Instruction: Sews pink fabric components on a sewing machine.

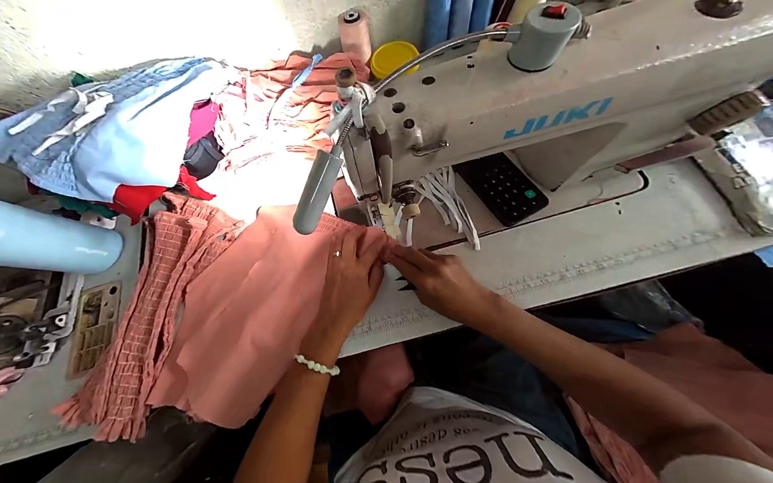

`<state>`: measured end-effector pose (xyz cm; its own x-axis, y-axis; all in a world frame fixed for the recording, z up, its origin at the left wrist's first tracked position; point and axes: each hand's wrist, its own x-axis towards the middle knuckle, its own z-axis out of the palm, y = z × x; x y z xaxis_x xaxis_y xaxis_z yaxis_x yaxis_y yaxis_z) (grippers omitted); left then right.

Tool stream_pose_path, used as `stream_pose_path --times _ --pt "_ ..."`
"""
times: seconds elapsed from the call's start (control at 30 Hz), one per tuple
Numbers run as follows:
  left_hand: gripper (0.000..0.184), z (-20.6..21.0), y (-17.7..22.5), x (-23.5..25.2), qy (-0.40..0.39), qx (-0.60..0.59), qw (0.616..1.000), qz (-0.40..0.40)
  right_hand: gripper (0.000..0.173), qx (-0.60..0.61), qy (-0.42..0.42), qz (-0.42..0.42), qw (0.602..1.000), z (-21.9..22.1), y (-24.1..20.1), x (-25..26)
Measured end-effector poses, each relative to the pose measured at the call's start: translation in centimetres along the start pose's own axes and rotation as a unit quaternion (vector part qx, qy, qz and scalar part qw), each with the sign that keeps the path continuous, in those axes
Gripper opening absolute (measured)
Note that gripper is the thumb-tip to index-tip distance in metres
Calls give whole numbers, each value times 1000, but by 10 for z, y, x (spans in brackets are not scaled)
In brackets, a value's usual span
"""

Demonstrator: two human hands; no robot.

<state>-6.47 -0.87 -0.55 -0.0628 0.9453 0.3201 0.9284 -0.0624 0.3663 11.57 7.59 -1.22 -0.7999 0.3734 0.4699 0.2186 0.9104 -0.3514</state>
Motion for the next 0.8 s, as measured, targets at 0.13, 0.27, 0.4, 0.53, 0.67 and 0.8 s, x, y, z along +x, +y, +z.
stream_pose_path --times 0.13,0.27,0.4,0.53,0.67,0.8 --pt "33 -12 -37 18 -51 -14 992 111 29 -17 7 39 999 8 -18 3" --pt "33 -18 -55 37 -88 -30 981 168 30 -31 17 85 996 14 -26 12" --pt "34 -17 -61 42 -86 -32 979 184 28 -11 15 104 994 15 -25 16" --pt "35 -17 -61 41 -90 -36 979 182 26 30 94 109 989 -16 -1 2" --pt "35 -18 -60 40 -86 -29 978 187 28 -138 235 200 941 -94 67 -38" --pt "35 -20 -62 44 -83 -24 977 195 37 -239 243 336 878 -142 125 -76"
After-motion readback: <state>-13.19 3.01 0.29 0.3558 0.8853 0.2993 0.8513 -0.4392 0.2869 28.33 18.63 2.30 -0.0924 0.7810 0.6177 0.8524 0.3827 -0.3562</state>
